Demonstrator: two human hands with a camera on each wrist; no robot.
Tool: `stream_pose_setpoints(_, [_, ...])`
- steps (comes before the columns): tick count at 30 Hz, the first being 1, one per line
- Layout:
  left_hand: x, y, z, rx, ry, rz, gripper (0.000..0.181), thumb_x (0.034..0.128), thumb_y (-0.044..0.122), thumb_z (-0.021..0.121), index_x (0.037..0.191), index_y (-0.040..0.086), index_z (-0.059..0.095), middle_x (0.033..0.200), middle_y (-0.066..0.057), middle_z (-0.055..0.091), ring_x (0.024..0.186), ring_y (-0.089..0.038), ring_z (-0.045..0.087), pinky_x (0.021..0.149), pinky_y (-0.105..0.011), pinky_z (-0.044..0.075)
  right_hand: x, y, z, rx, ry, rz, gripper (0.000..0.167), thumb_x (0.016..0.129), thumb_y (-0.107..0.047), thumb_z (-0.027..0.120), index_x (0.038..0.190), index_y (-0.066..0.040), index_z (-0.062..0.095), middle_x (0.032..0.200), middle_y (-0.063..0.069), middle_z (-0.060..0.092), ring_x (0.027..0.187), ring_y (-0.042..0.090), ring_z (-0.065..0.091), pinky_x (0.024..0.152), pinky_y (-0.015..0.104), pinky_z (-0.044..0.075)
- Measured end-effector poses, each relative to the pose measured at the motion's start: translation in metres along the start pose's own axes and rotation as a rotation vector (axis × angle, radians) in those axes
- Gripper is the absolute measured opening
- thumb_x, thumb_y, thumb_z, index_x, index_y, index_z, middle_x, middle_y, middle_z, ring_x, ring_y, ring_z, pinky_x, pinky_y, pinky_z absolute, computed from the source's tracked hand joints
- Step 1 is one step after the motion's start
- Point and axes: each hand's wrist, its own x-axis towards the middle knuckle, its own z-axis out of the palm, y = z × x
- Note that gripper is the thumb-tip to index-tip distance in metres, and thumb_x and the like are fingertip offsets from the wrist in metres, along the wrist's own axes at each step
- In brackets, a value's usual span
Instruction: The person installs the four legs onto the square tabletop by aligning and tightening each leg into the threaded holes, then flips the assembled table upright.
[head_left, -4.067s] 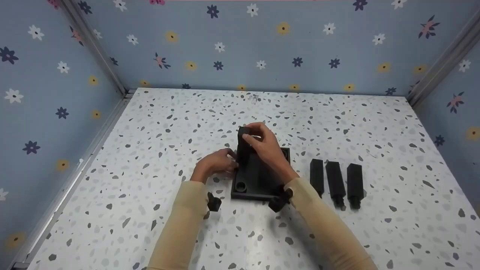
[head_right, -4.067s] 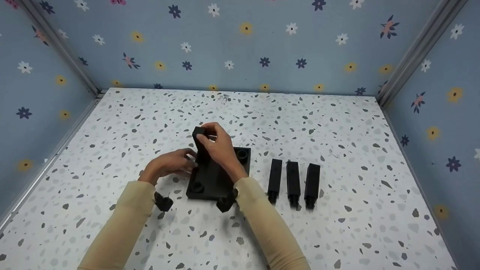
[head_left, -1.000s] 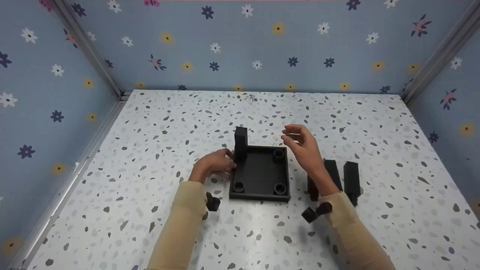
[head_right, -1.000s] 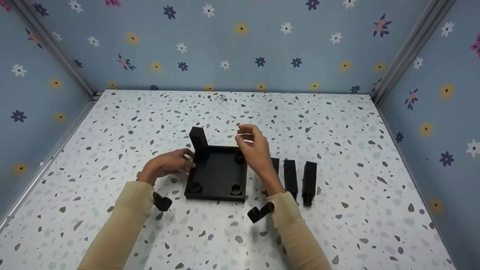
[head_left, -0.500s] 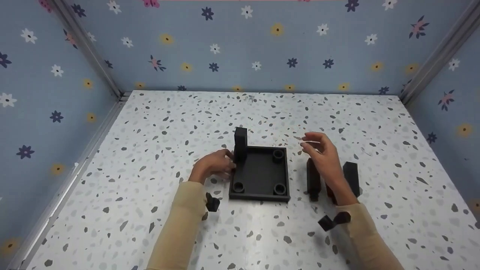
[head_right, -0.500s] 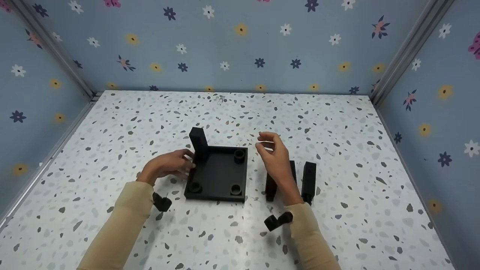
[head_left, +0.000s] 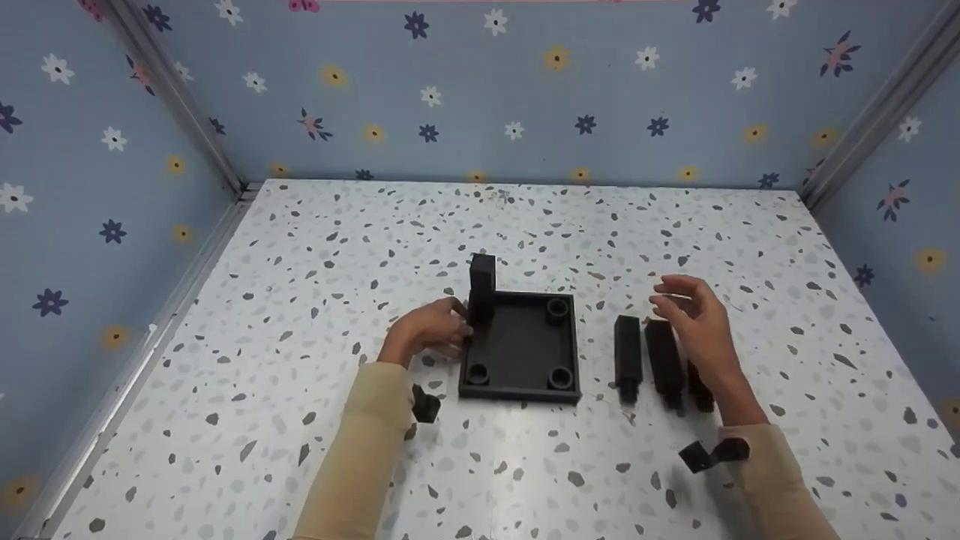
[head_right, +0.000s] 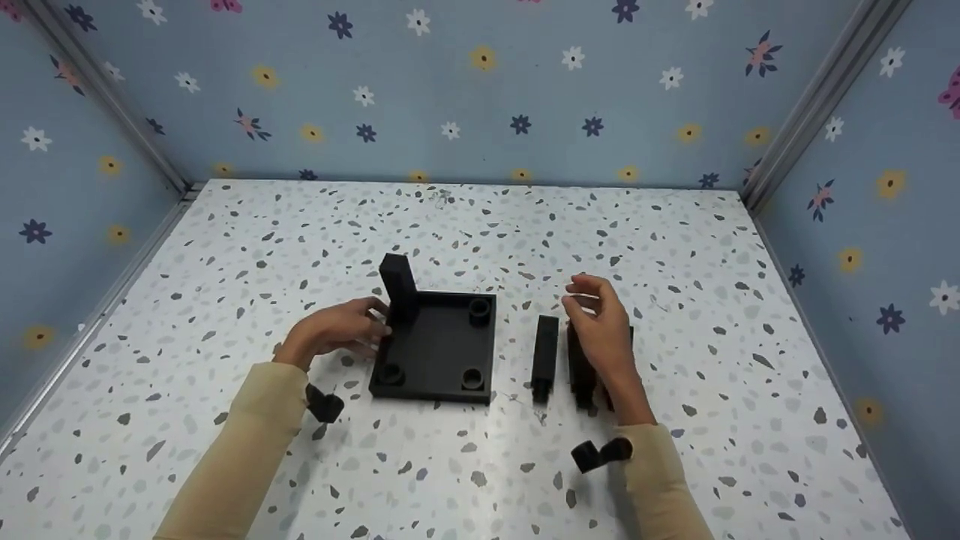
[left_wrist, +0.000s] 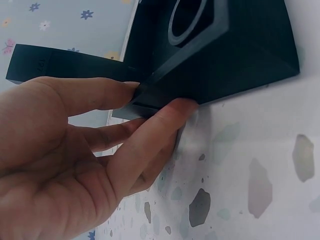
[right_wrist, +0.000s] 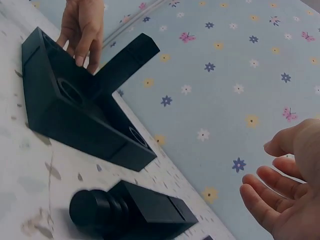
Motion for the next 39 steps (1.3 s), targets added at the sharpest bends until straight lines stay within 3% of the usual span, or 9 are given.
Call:
stream_pose_setpoints(6, [0.002, -0.002, 0.001, -0.001, -0.002, -0.001, 0.042, 0.0910, 0.006, 0.057, 0.131, 0.005, 0.045, 0.097, -0.012, 0.057, 0.081, -0.022, 0.067, 0.074, -0.035, 0.058, -0.004, 0.005, -0.019, 0.005, 0.017, 0.014, 0.043, 0.092, -0.018, 0.063, 0.128, 0.001, 0.049, 0.117, 0.015, 0.056, 0.102, 0.011, 0.062, 0.085, 0.020, 0.053])
stream_pose_setpoints(14, [0.002, -0.002, 0.001, 0.001, -0.001, 0.000, 0.041, 0.0909, 0.006, 0.057, 0.130, 0.005, 0.045, 0.091, -0.010, 0.055, 0.078, -0.020, 0.064, 0.073, -0.034, 0.058, -0.009, 0.011, -0.038, 0.010, 0.020, 0.092, 0.043, 0.093, -0.023, 0.062, 0.128, -0.002, 0.048, 0.115, 0.007, 0.056, 0.101, 0.008, 0.062, 0.086, 0.019, 0.053])
stream_pose_setpoints(17, [0.001, -0.001, 0.001, 0.009, 0.003, 0.000, 0.041, 0.0909, 0.007, 0.057, 0.130, 0.005, 0.045, 0.092, -0.010, 0.055, 0.079, -0.020, 0.064, 0.074, -0.034, 0.058, -0.010, 0.013, -0.043, -0.025, 0.024, 0.129, 0.048, 0.094, -0.027, 0.060, 0.131, 0.000, 0.044, 0.115, 0.005, 0.054, 0.101, 0.007, 0.061, 0.085, 0.018, 0.053])
stream_pose_setpoints(23, [0.002, -0.002, 0.002, 0.001, 0.001, 0.012, 0.042, 0.0908, 0.006, 0.057, 0.131, 0.004, 0.045, 0.092, -0.010, 0.055, 0.079, -0.019, 0.063, 0.073, -0.034, 0.058, -0.012, 0.018, -0.051, -0.159, 0.051, 0.216, 0.048, 0.096, -0.037, 0.053, 0.132, -0.006, 0.044, 0.116, -0.002, 0.050, 0.103, 0.006, 0.061, 0.085, 0.018, 0.052])
stream_pose_setpoints(27, [0.001, -0.002, 0.001, -0.021, -0.003, 0.012, 0.044, 0.0903, 0.005, 0.057, 0.132, 0.003, 0.044, 0.091, -0.009, 0.054, 0.076, -0.019, 0.062, 0.073, -0.033, 0.058, -0.013, 0.021, -0.058, -0.192, 0.076, 0.265, 0.052, 0.097, -0.038, 0.051, 0.133, -0.002, 0.041, 0.115, -0.003, 0.050, 0.102, 0.006, 0.061, 0.086, 0.018, 0.052])
stream_pose_setpoints(33, [0.001, -0.002, 0.001, -0.027, 0.002, 0.008, 0.045, 0.0898, 0.004, 0.057, 0.132, 0.004, 0.043, 0.095, -0.010, 0.055, 0.075, -0.018, 0.064, 0.072, -0.032, 0.058, -0.015, 0.022, -0.068, -0.271, 0.101, 0.371, 0.064, 0.095, -0.051, 0.048, 0.139, -0.005, 0.039, 0.118, -0.002, 0.052, 0.093, -0.002, 0.062, 0.079, 0.026, 0.053])
stream_pose_setpoints(39, [0.001, -0.002, 0.000, -0.019, -0.002, 0.010, 0.045, 0.0902, 0.004, 0.057, 0.133, 0.004, 0.043, 0.102, -0.013, 0.056, 0.080, -0.020, 0.065, 0.075, -0.033, 0.058, -0.018, 0.031, -0.073, -0.267, 0.132, 0.387, 0.060, 0.096, -0.044, 0.050, 0.136, -0.001, 0.040, 0.111, 0.000, 0.051, 0.087, -0.005, 0.061, 0.076, 0.016, 0.053])
